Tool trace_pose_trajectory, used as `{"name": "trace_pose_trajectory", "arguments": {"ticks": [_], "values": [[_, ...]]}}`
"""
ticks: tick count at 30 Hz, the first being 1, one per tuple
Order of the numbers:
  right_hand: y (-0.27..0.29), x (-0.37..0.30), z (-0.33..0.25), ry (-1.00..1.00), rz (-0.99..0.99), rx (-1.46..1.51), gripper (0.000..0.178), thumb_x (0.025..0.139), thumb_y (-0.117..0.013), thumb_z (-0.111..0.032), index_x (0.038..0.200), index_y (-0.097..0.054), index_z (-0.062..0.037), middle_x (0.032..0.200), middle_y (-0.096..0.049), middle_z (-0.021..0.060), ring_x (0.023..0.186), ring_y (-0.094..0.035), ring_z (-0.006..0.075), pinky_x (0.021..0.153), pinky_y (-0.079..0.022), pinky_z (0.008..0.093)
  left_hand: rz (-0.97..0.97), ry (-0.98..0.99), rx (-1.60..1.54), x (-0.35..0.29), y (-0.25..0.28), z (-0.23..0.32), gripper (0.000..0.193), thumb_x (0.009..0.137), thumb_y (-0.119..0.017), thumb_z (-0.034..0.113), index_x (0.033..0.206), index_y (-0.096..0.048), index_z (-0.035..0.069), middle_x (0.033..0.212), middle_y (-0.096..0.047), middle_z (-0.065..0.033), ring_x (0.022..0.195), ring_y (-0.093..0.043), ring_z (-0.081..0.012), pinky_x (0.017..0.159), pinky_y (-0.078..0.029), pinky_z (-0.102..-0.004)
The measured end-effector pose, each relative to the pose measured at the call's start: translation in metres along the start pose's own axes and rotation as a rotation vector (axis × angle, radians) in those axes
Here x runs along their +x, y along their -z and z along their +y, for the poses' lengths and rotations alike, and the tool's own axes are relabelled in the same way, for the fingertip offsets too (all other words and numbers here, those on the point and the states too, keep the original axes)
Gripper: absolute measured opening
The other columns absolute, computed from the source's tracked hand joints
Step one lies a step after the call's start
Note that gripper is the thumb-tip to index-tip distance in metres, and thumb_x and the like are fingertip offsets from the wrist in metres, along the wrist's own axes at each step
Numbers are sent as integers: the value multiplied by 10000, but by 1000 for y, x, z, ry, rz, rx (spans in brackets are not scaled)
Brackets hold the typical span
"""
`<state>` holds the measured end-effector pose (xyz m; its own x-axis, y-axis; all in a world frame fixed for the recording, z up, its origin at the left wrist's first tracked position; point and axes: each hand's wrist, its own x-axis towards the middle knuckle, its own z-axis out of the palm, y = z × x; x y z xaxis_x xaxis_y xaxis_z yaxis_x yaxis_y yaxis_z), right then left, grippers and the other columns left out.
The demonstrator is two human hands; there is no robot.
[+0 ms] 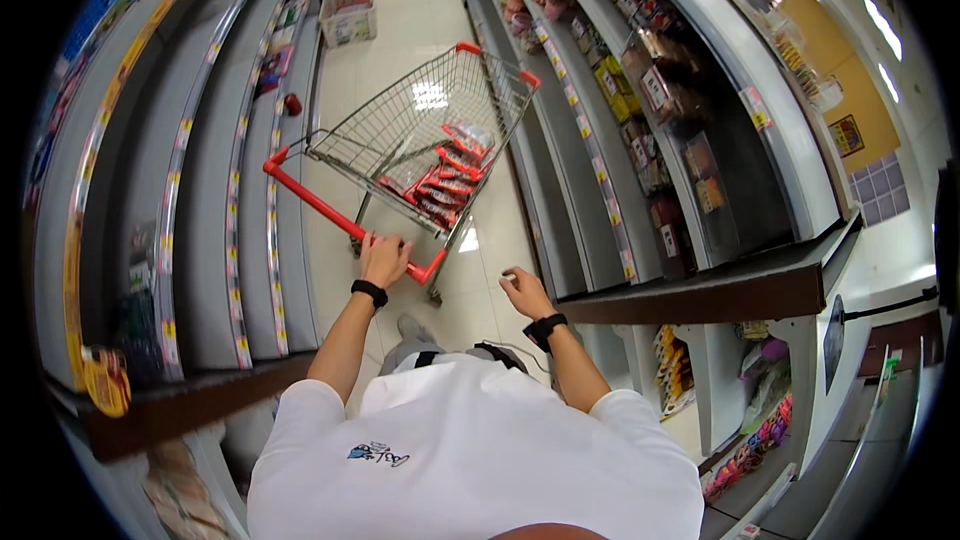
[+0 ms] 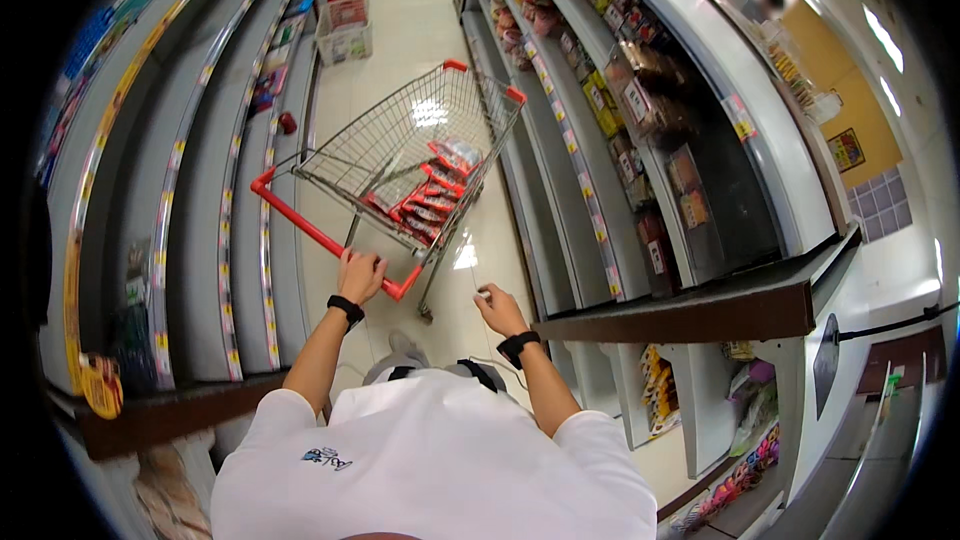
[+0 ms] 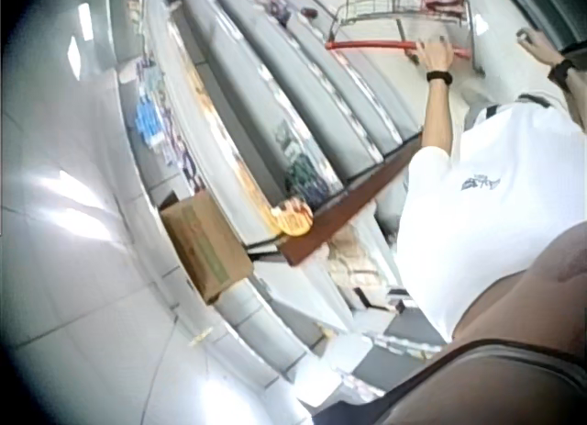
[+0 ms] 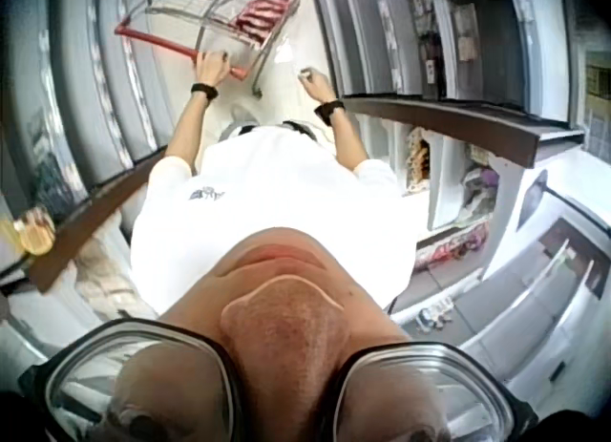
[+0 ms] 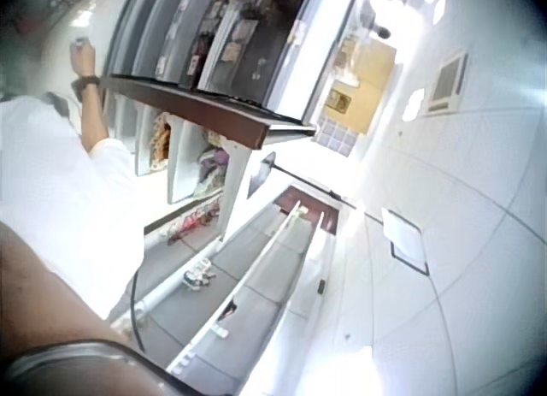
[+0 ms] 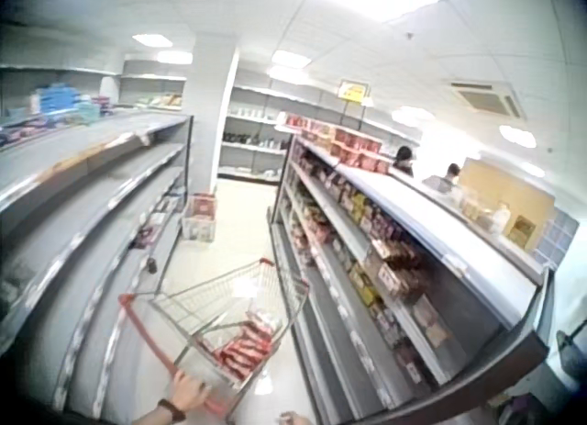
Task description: The person selects several red packets of food from a supermarket shelf by hand, places them into a shopping cart, and pushes the cart through multiple aisles to reach another shelf where they select more of the same red packets.
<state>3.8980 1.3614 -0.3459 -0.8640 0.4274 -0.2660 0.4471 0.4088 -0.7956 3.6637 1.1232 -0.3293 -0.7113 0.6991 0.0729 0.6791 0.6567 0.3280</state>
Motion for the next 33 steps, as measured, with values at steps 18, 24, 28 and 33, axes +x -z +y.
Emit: {"name": "trace_pose_trajectory", "arguments": {"ticks": [18,24,28,33], "values": [[49,238,46,-161,59,-111,380,870,-621,-345,1070,-660,-24,925,-698,216,898,-666,358,818,-513,430,-18,480,442,177,56,-175,522,922,-503,456,1167,-626,11,1388,-497,-167,1420,-239,-354,1130,-166,-593],[69,319,31,-83,-25,-162,382,866,-628,-356,1050,-661,-23,922,-693,220,896,-666,366,831,-511,435,36,602,471,227,30,-180,539,892,-560,438,1275,-575,59,1389,-472,-213,1383,-291,-390,1136,-184,-569],[76,367,34,-67,10,-87,336,853,-653,-320,1010,-675,-23,822,-691,195,776,-668,350,733,-521,424,66,373,281,280,24,-154,507,828,-659,331,1213,-585,10,1290,-527,-248,1271,-427,-403,1089,-301,-513],[89,416,11,-114,-55,-93,365,876,-636,-329,1061,-652,-16,854,-694,209,833,-676,362,755,-526,427,205,117,124,370,-29,-160,321,895,-573,218,1116,-603,-13,1217,-543,-241,1181,-475,-413,1029,-365,-500]]}}
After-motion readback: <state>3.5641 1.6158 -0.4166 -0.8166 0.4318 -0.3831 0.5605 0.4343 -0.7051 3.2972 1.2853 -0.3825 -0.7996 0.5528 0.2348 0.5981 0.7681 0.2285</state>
